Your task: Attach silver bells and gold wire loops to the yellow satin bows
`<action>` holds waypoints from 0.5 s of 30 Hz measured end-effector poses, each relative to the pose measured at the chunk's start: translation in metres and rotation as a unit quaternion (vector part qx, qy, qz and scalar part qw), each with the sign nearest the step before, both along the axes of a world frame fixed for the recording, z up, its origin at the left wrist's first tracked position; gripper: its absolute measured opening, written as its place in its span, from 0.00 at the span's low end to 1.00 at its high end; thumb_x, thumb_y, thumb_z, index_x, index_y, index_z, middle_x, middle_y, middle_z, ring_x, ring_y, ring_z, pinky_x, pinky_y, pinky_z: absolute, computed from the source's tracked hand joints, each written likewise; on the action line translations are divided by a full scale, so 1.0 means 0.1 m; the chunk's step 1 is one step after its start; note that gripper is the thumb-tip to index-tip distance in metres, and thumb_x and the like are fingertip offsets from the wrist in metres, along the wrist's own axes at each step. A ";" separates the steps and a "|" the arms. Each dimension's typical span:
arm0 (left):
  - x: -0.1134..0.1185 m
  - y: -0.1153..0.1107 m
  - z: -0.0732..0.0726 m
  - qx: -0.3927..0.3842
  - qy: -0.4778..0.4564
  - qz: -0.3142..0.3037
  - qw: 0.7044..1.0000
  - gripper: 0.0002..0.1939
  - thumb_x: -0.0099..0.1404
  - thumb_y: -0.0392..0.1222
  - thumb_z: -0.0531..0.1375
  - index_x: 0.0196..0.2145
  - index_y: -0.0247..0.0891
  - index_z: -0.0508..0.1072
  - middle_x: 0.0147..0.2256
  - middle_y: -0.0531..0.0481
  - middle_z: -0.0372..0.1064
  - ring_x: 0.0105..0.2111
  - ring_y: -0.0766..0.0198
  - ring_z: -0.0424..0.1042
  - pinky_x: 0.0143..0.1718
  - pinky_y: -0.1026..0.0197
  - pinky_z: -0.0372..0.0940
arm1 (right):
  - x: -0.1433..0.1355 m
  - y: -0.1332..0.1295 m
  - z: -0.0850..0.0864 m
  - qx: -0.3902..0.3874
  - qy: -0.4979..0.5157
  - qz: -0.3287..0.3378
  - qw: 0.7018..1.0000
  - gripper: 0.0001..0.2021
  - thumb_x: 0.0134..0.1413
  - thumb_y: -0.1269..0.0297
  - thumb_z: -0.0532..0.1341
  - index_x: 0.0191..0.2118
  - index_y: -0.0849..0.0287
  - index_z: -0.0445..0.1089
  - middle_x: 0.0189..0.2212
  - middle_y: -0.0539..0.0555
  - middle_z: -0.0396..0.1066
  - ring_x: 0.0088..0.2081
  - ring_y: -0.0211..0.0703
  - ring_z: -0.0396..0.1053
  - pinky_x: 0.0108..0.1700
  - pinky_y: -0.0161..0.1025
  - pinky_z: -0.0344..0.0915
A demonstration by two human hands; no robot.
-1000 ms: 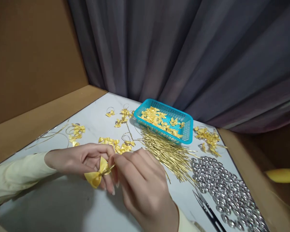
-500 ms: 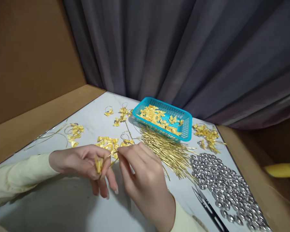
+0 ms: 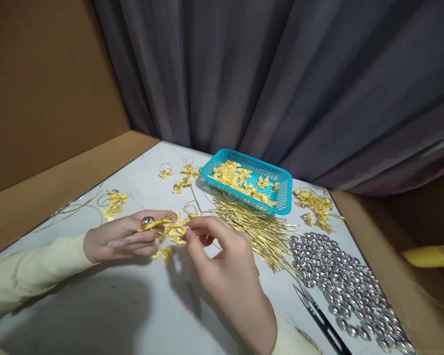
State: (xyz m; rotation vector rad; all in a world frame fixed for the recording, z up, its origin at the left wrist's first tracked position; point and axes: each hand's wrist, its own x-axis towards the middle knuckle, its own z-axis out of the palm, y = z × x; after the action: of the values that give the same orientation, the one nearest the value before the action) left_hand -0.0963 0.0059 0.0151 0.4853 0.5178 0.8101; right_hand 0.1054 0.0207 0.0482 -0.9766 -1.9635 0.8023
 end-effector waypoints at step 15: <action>0.04 -0.01 -0.02 -0.040 0.012 -0.009 0.999 0.04 0.60 0.33 0.60 0.27 0.31 0.70 0.12 0.62 0.57 0.10 0.81 0.34 0.16 0.71 0.43 | 0.05 0.07 -0.02 -0.106 0.059 0.008 0.993 0.05 0.50 0.72 0.59 0.30 0.59 0.72 0.21 0.47 0.70 0.24 0.33 0.66 0.28 0.30 0.62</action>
State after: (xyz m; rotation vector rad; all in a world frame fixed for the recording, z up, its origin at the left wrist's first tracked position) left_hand -0.0919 0.0047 0.0130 0.4263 0.5644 0.7645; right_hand 0.1108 0.0278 0.0459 -1.0129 -1.8134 1.0701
